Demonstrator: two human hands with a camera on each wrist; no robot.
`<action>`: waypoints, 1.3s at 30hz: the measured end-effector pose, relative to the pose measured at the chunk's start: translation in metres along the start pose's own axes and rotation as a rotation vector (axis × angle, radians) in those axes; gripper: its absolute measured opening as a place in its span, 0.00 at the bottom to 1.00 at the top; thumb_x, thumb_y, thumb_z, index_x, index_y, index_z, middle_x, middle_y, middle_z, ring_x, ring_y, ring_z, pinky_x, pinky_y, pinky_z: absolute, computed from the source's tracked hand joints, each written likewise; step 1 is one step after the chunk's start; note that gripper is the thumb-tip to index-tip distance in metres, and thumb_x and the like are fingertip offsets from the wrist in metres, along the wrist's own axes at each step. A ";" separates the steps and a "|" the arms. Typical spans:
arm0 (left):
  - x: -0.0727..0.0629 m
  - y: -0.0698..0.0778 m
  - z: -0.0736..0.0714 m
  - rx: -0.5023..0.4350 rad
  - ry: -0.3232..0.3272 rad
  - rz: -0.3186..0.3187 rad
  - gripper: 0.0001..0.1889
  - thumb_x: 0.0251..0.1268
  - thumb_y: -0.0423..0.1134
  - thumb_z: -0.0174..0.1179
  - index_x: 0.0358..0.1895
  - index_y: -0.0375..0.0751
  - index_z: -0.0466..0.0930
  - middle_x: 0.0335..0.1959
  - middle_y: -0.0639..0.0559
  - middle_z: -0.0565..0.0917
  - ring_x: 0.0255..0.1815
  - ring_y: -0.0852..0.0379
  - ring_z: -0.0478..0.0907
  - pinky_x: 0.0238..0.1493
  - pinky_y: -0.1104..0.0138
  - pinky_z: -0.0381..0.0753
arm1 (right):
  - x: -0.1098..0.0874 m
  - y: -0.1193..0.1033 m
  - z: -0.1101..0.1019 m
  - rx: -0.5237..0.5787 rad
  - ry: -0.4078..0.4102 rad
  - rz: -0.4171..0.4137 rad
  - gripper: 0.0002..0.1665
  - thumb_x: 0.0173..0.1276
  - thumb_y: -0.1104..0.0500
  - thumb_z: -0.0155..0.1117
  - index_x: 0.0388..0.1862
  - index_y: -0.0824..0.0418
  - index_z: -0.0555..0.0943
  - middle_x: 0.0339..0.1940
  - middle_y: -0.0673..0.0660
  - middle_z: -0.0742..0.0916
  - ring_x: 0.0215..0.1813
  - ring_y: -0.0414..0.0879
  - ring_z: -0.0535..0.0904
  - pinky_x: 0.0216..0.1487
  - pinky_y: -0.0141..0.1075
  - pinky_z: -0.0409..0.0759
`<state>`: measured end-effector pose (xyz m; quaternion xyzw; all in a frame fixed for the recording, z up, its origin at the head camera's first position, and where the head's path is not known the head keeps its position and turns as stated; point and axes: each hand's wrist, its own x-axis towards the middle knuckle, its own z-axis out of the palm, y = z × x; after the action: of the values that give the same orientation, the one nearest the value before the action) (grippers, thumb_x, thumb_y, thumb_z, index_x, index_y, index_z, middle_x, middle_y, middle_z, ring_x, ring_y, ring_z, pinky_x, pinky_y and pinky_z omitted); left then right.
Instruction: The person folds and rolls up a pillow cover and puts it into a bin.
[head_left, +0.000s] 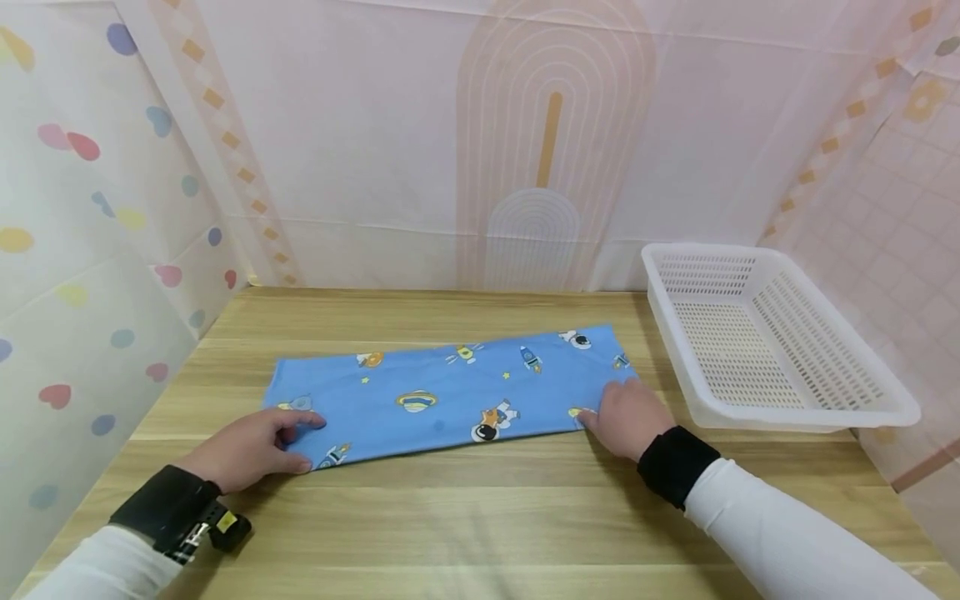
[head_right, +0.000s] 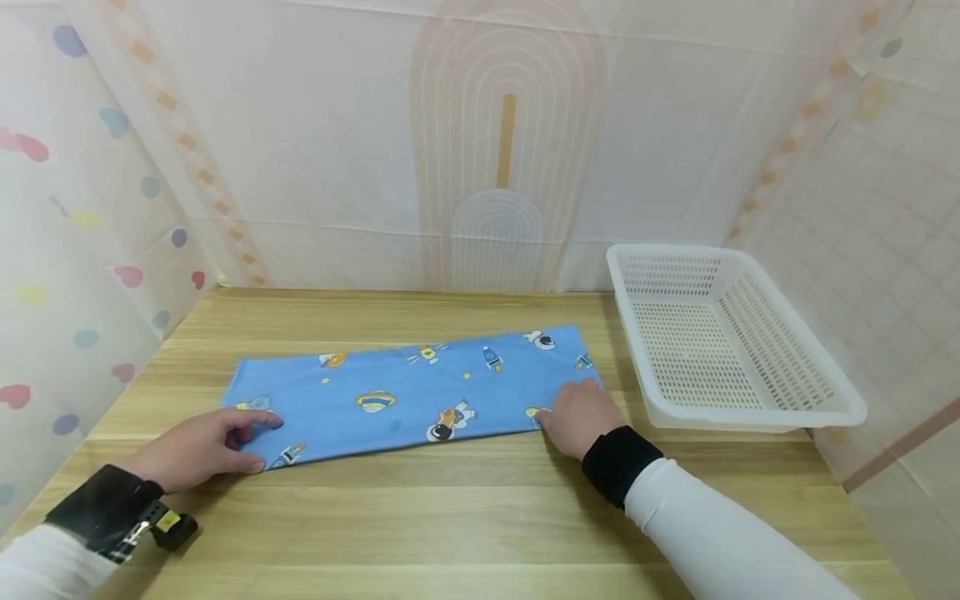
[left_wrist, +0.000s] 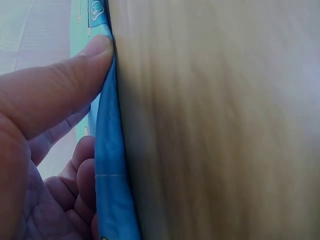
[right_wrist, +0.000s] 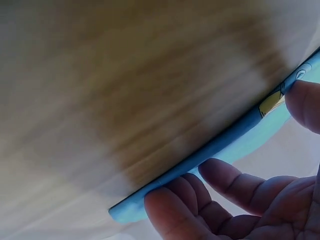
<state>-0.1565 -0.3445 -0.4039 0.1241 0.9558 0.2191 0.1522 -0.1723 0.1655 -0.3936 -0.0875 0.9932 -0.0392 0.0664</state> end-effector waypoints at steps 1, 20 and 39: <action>0.001 0.001 0.000 0.004 0.003 0.001 0.32 0.58 0.53 0.78 0.66 0.47 0.82 0.44 0.49 0.77 0.44 0.52 0.72 0.43 0.60 0.71 | 0.001 0.000 0.000 0.010 -0.005 0.010 0.31 0.75 0.41 0.65 0.39 0.73 0.82 0.29 0.61 0.81 0.36 0.52 0.75 0.42 0.47 0.81; 0.020 0.016 0.003 0.007 0.005 -0.035 0.33 0.59 0.54 0.77 0.67 0.49 0.82 0.46 0.48 0.79 0.45 0.50 0.74 0.43 0.59 0.72 | 0.027 0.005 -0.003 0.050 -0.072 0.122 0.35 0.78 0.41 0.58 0.48 0.76 0.85 0.49 0.70 0.88 0.58 0.64 0.77 0.63 0.55 0.78; 0.049 0.025 0.002 -0.018 0.028 -0.001 0.31 0.60 0.51 0.77 0.66 0.46 0.82 0.42 0.46 0.76 0.41 0.50 0.72 0.40 0.61 0.69 | 0.055 0.013 -0.009 0.086 -0.138 0.240 0.37 0.81 0.42 0.53 0.59 0.77 0.82 0.63 0.77 0.81 0.65 0.71 0.72 0.63 0.60 0.78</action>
<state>-0.1967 -0.3074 -0.4060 0.1194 0.9558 0.2292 0.1401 -0.2291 0.1696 -0.3924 0.0325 0.9870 -0.0675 0.1425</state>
